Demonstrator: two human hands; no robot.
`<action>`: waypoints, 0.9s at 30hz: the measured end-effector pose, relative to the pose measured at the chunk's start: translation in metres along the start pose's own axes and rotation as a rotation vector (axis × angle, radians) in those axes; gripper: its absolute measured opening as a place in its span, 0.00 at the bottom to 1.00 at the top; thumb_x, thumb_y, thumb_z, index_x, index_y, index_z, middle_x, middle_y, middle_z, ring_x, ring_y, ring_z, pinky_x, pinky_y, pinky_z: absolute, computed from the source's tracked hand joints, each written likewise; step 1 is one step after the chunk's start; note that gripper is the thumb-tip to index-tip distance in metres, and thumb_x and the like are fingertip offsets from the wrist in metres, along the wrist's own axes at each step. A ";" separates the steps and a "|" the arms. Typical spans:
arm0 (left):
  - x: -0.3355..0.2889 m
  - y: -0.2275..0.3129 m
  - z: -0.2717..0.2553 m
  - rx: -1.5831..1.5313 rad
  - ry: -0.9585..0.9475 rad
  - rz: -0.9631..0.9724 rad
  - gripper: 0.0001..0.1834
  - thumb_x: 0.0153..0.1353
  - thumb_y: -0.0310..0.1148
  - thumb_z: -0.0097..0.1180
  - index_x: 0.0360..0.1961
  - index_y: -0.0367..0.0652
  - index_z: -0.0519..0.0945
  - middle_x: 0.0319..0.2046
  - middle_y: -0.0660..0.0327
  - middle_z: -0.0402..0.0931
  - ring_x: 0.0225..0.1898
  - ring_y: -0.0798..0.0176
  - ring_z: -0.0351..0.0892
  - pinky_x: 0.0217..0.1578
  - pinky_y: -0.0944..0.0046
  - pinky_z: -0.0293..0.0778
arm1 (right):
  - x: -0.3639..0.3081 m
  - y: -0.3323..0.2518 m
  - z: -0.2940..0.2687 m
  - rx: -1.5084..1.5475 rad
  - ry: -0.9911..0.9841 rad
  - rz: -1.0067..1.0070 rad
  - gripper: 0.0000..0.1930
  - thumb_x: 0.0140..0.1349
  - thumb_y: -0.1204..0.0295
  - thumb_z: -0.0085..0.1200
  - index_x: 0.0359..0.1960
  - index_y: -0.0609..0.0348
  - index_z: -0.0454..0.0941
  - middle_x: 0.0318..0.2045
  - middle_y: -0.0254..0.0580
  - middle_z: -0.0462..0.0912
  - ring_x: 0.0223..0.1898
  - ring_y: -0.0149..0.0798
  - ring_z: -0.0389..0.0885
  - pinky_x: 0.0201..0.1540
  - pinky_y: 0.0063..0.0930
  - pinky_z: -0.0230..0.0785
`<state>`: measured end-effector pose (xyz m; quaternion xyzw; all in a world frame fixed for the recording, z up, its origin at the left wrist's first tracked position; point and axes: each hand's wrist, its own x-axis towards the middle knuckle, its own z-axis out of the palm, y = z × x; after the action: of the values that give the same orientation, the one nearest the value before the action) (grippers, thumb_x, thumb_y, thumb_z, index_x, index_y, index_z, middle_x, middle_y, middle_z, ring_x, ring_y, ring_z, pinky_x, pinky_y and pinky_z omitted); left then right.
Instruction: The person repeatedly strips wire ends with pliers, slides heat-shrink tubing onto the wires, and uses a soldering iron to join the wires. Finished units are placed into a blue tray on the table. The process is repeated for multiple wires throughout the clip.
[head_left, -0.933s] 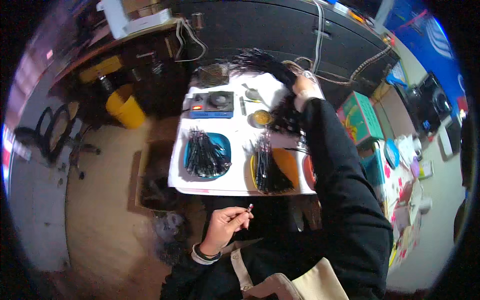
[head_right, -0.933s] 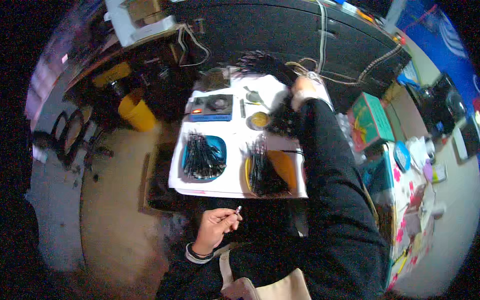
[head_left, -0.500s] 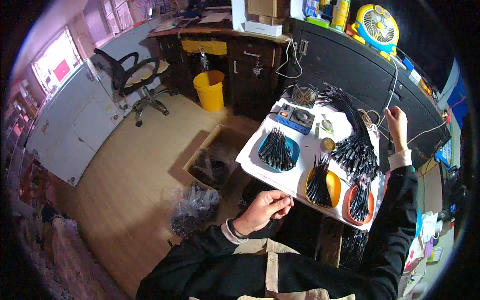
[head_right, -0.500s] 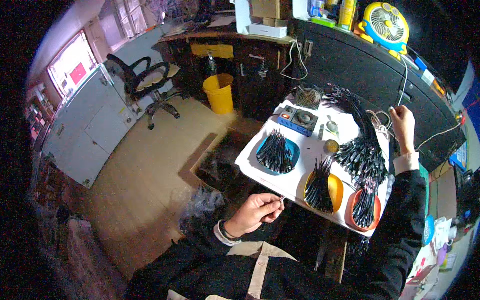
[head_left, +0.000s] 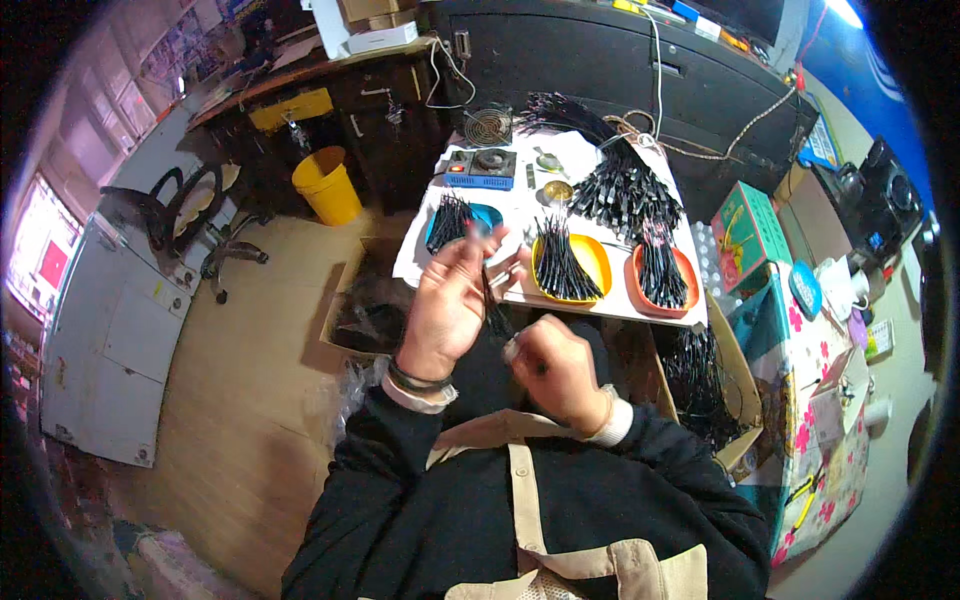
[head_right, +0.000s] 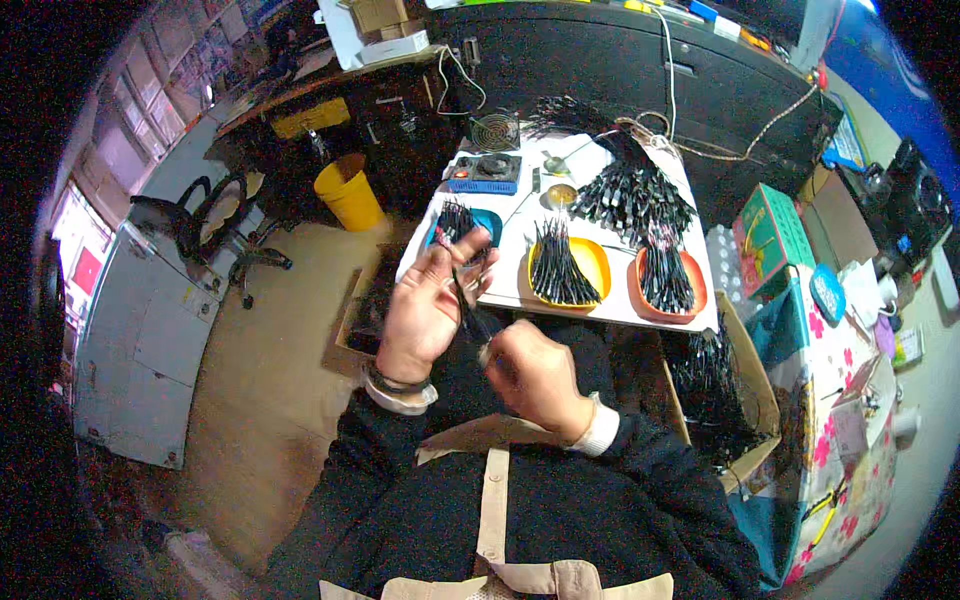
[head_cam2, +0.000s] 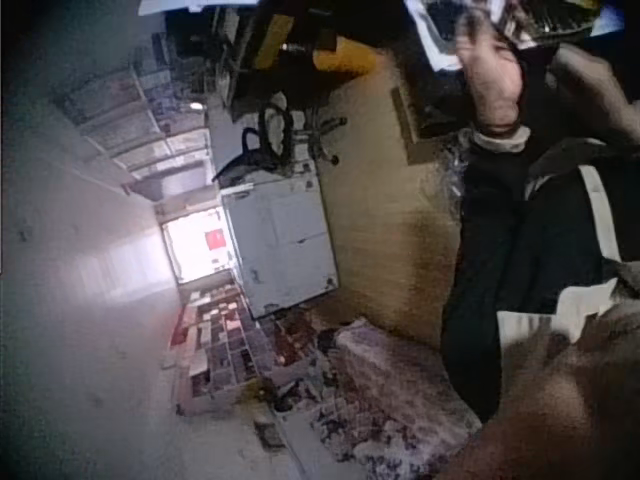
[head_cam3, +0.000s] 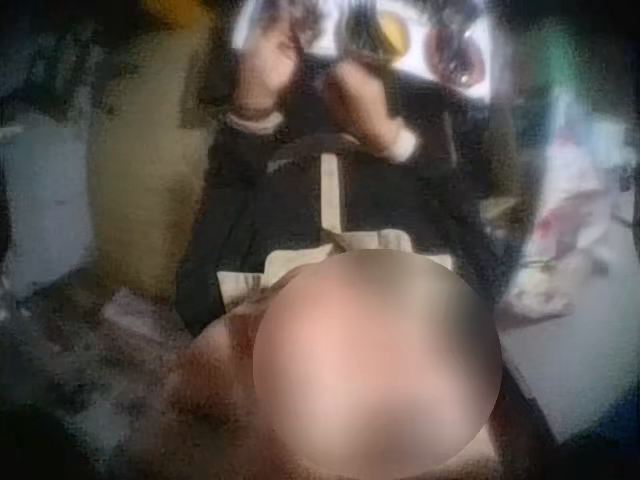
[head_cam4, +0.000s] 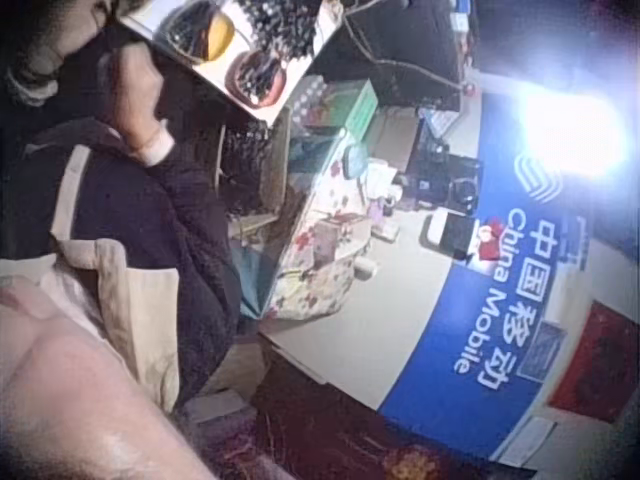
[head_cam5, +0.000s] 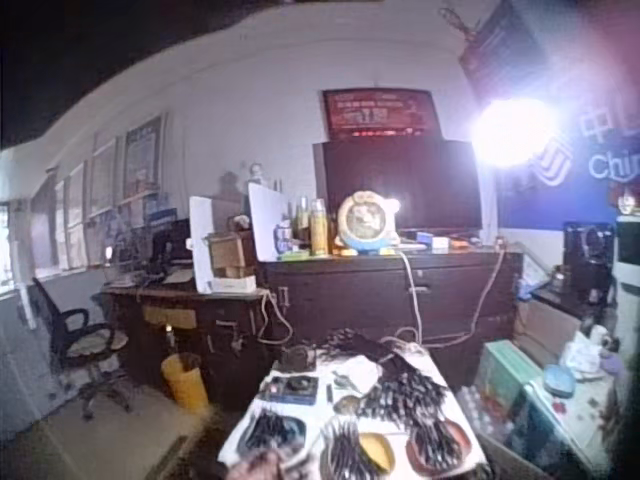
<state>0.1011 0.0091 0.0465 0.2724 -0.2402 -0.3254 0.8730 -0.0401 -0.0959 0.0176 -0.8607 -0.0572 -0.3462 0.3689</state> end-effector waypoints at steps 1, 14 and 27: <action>0.006 0.008 -0.003 0.024 0.027 0.038 0.12 0.70 0.33 0.45 0.46 0.40 0.77 0.57 0.48 0.72 0.51 0.49 0.78 0.50 0.56 0.79 | -0.014 0.001 0.013 0.036 -0.089 -0.023 0.07 0.51 0.78 0.57 0.29 0.58 0.71 0.25 0.45 0.72 0.24 0.49 0.76 0.25 0.38 0.70; -0.039 -0.005 -0.008 0.286 0.084 0.116 0.09 0.70 0.31 0.49 0.37 0.35 0.77 0.40 0.50 0.80 0.24 0.74 0.66 0.27 0.75 0.64 | 0.030 0.067 -0.017 0.869 -0.014 0.556 0.10 0.65 0.69 0.55 0.43 0.62 0.76 0.29 0.30 0.78 0.29 0.21 0.73 0.30 0.15 0.65; -0.035 -0.035 0.005 0.386 0.084 -0.038 0.08 0.68 0.29 0.51 0.40 0.34 0.78 0.41 0.52 0.82 0.31 0.68 0.80 0.29 0.73 0.71 | 0.046 0.044 -0.031 0.743 0.005 0.410 0.06 0.64 0.73 0.58 0.35 0.63 0.76 0.31 0.30 0.78 0.30 0.20 0.76 0.33 0.15 0.71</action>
<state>0.0592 0.0099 0.0190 0.4526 -0.2563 -0.2783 0.8075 -0.0070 -0.1558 0.0363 -0.6618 -0.0050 -0.2234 0.7156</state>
